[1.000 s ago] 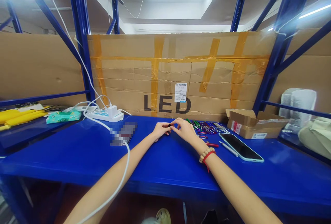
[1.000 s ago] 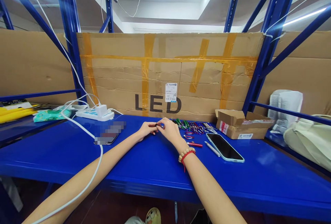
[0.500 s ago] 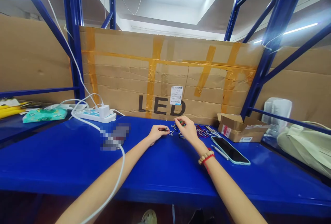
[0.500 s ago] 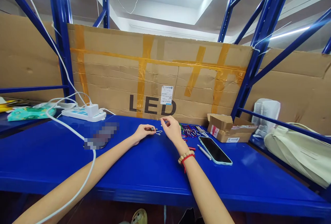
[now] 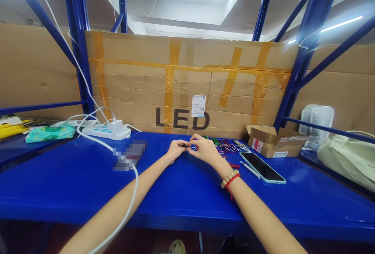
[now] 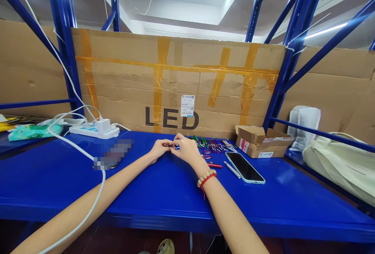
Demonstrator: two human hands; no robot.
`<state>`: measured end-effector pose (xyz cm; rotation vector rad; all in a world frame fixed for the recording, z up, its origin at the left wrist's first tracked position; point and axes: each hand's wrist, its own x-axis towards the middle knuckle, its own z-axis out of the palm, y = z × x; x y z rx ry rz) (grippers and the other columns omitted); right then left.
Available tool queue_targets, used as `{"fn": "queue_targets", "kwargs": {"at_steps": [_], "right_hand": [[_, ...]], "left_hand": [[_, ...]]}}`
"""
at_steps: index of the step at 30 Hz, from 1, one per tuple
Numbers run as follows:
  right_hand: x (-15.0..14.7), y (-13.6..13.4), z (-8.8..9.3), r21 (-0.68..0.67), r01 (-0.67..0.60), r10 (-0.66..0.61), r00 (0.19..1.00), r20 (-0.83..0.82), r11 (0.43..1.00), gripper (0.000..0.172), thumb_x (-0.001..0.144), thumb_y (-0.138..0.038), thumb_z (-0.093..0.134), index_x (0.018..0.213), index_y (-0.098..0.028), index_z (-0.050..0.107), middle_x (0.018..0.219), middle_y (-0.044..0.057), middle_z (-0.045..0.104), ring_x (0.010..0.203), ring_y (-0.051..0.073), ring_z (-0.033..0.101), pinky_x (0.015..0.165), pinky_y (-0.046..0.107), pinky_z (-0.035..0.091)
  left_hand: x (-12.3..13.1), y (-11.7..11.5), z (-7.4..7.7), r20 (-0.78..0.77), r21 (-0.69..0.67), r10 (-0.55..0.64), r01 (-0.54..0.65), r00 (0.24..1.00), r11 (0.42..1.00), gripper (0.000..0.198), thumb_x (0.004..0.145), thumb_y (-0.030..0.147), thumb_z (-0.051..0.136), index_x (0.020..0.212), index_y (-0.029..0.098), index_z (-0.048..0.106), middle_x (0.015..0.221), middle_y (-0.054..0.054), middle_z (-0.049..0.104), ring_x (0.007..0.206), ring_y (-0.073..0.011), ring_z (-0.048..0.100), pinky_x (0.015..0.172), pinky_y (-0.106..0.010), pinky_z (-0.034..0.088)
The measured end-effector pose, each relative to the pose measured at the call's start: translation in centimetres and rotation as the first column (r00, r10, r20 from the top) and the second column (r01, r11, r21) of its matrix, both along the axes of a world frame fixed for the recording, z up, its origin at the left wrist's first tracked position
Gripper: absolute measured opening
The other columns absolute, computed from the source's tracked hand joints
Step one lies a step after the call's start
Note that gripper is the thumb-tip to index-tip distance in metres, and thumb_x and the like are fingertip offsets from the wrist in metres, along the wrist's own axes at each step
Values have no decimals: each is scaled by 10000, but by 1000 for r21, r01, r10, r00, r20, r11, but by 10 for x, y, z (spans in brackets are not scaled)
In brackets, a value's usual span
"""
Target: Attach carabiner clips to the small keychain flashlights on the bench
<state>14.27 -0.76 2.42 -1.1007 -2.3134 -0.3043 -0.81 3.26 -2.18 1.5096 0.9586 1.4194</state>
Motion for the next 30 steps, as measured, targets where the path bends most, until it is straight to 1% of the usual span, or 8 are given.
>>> {"fn": "queue_targets", "kwargs": {"at_steps": [3, 7, 10, 15, 19, 22, 25, 30], "right_hand": [[-3, 0, -1, -1, 37, -37, 998, 49, 999, 176, 810, -320, 551, 892, -256, 692, 970, -7, 611, 680, 95, 589, 520, 214, 320], [-8, -2, -2, -18, 36, -35, 999, 32, 999, 157, 802, -289, 562, 895, -250, 682, 996, -4, 602, 720, 97, 597, 527, 205, 325], [-8, -3, -1, -9, 23, -23, 1000, 10, 1000, 153, 800, -297, 566, 890, -258, 683, 997, -11, 602, 706, 88, 593, 516, 202, 316], [-6, -2, 0, 57, 60, -62, 998, 28, 997, 186, 823, -316, 533, 923, -290, 688, 992, -10, 604, 701, 94, 603, 496, 218, 300], [-12, -4, -3, 69, 70, -76, 993, 94, 995, 200, 820, -288, 531, 969, -275, 663, 1009, 12, 591, 762, 127, 618, 502, 229, 315], [-17, -5, -6, 31, 93, -96, 990, 106, 995, 161, 811, -267, 540, 915, -239, 659, 1033, 27, 575, 758, 127, 619, 505, 230, 326], [-16, -4, -6, 10, 83, -84, 995, 59, 996, 123, 797, -264, 559, 885, -231, 638, 1016, 11, 573, 755, 113, 614, 508, 218, 326], [-8, 0, -1, 23, 109, -106, 988, -111, 994, 141, 789, -333, 575, 898, -246, 600, 958, -19, 590, 743, 108, 603, 520, 210, 325]], "left_hand": [[0, -2, 2, -11, 33, 37, -36, 999, 999, 177, 477, 27, 641, 609, 136, 687, 672, -20, 675, 687, -152, 609, 772, -305, 476], [0, -3, 4, -31, 82, 83, -80, 996, 993, 171, 482, 10, 611, 571, 141, 677, 649, -14, 666, 694, -148, 594, 774, -296, 466], [-1, -3, 5, -12, 93, 96, -94, 995, 991, 165, 480, 16, 616, 567, 142, 677, 647, -12, 665, 702, -145, 587, 772, -287, 459], [-2, 0, 4, 18, 81, 127, -128, 992, 989, 129, 483, 73, 666, 590, 143, 683, 639, -9, 662, 682, -143, 578, 755, -288, 454], [-5, 2, 3, -36, 128, 158, -152, 987, 980, 98, 508, 105, 667, 594, 148, 686, 650, -11, 662, 671, -140, 568, 724, -277, 448], [-6, 2, 1, -88, 176, 174, -157, 981, 972, 90, 510, 98, 652, 573, 155, 680, 654, -15, 662, 687, -148, 572, 722, -273, 450], [-6, 3, 1, -102, 193, 152, -130, 983, 973, 87, 505, 99, 651, 568, 155, 675, 667, -21, 663, 707, -154, 577, 738, -277, 454], [-6, 4, 3, 32, 130, 145, -148, 989, 980, 72, 486, 106, 653, 541, 148, 634, 647, -11, 644, 699, -146, 574, 717, -273, 459]]}}
